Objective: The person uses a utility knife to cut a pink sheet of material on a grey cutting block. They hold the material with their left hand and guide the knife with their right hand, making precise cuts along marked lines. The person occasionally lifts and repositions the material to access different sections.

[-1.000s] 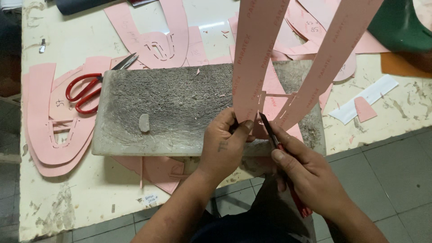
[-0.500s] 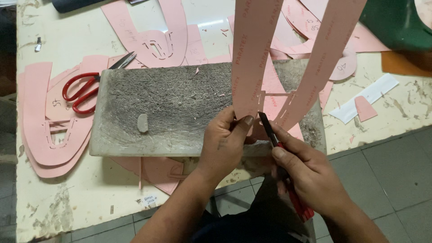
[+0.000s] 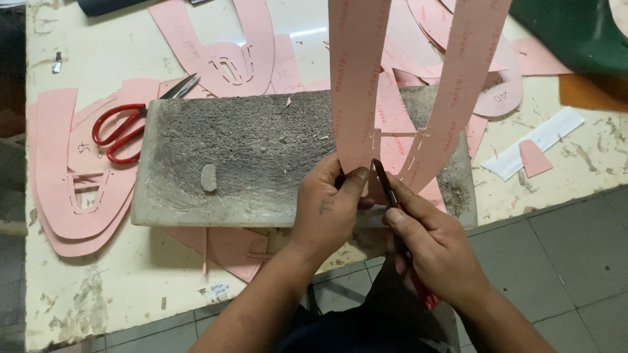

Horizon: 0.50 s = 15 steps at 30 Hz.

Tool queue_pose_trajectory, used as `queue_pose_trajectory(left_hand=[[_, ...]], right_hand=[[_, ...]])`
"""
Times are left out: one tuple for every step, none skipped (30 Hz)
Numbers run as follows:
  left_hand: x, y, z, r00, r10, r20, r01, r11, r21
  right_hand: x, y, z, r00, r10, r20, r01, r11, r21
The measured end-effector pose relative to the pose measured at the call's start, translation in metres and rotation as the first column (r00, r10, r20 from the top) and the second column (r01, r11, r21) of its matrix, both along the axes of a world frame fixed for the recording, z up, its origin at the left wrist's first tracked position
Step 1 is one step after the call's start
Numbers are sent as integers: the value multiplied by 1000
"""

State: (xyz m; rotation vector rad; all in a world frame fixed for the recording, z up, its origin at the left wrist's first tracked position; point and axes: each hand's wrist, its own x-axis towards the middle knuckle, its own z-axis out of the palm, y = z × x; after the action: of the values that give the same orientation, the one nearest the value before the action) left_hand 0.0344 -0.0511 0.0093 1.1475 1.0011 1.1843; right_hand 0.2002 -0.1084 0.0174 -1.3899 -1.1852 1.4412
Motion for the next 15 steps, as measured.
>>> queue_pose_trajectory(left_hand=[[0,0,0,1000,1,21,-1,1000,2],[1,1,0,999,2,41,-3,1000,4],[2,0,-1,999,11,45,-11,1000,3],[3,0,-1,999,18,49,-18,1000,2],[4,-1,-1,998,27,53,-27,1000,-3],[5,-1,0,998,31,52,-30,999,-28],[5,-1,0,998,34,51,-32,998,-52],[6,-1,0,998,38,50,-34,997,-73],[6,0,1,998,48,48,-44,996,-77],[6,1,1,997,58,46,-54,995,-83],[7,0,2,997,68,45,-63,994,-91],[6,1,3,997,70,31,-67,993,-98],[6,1,3,997,71,18,-69,992,-106],[6,1,4,998,70,5,-69,991,-114],[6,1,4,998,59,11,-58,995,-78]], right_hand=[[-1,0,-1,1000,0,-7,1,1000,8],[-2,1,-2,1000,-1,-15,1,1000,17],[-3,2,-3,1000,0,-24,1,1000,28],[-4,2,-4,1000,-1,1,0,1000,26],[-4,3,-4,1000,0,26,0,1000,21],[-5,2,-4,999,0,51,-1,1000,14],[-6,2,-4,998,-11,60,10,1000,24],[-7,2,-5,997,-22,69,19,999,37],[-8,2,-5,996,-32,78,28,998,52],[-9,2,-5,996,-25,90,21,999,47],[-8,2,-4,995,-19,102,15,999,41],[-8,2,-4,993,-11,114,7,999,36],[-7,2,-4,995,-11,96,9,1000,16],[-6,2,-3,997,-14,77,14,1000,-4],[-5,3,-3,998,-16,61,18,1000,-22]])
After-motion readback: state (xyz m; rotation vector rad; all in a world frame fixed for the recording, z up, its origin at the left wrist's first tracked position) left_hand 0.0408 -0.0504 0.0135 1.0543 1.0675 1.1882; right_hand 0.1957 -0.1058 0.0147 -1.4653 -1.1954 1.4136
